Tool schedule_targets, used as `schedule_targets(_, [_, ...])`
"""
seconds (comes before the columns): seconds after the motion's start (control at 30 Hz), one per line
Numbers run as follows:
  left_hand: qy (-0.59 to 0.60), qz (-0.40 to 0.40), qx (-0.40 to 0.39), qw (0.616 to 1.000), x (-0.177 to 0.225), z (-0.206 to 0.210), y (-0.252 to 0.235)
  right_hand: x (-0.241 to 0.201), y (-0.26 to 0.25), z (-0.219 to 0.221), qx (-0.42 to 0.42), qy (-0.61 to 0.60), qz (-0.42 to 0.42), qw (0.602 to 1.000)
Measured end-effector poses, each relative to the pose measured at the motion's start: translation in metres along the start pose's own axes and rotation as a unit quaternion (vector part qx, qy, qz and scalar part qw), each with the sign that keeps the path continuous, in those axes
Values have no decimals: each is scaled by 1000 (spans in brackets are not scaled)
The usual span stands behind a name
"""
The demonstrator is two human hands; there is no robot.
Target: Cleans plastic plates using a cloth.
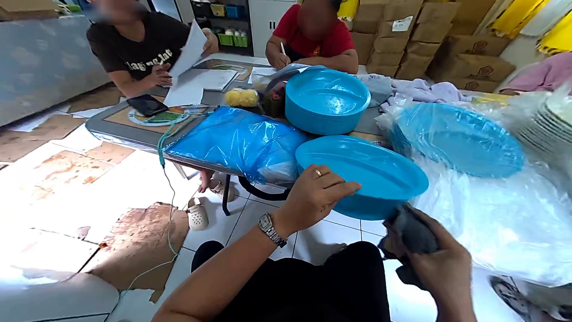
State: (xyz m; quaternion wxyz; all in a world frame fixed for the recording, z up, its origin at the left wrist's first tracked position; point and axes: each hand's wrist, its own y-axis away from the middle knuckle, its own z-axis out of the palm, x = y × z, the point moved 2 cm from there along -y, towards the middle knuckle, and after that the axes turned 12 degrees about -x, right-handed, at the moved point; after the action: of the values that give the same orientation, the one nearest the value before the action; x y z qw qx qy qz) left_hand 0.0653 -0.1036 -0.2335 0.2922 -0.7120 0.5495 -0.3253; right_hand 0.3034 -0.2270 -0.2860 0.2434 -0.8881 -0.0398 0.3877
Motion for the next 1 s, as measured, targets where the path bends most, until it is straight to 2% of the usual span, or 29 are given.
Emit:
schedule_targets(0.07, [-34,18,62,997,8,-10,-17,4,-3,14,-15,107,-18,994])
schedule_targets(0.13, [-72,38,81,993,12,-7,-27,6,-9,23,-5,176,-22,984])
schedule_targets(0.3, [-120,69,-32,990,19,43,-12,3,-15,24,63,266,-48,961])
schedule_targets(0.4, [-113,44,-83,989,27,58,-3,10,-12,23,108,282,-46,952])
schedule_targets(0.47, [-103,18,-89,991,33,68,-2,14,-8,25,136,286,-47,947])
schedule_targets(0.57, [-71,-35,-92,993,38,77,-9,15,-1,32,212,244,-97,941])
schedule_targets(0.7, [-31,-84,-125,988,39,74,-7,14,13,24,263,83,-158,948])
schedule_targets(0.77, [-58,-77,-145,985,37,68,-5,11,17,13,287,35,-152,945])
schedule_targets(0.83, [-39,-77,-220,972,33,63,-4,7,19,6,316,4,-119,941])
schedule_targets(0.9, [34,-102,-292,950,28,53,-13,2,21,4,315,-29,-101,943])
schedule_targets(0.93, [62,-116,-294,947,23,45,-22,-1,23,6,302,-38,-106,947])
schedule_targets(1.0, [70,-140,-230,961,5,29,-44,-6,30,15,253,-54,-129,957])
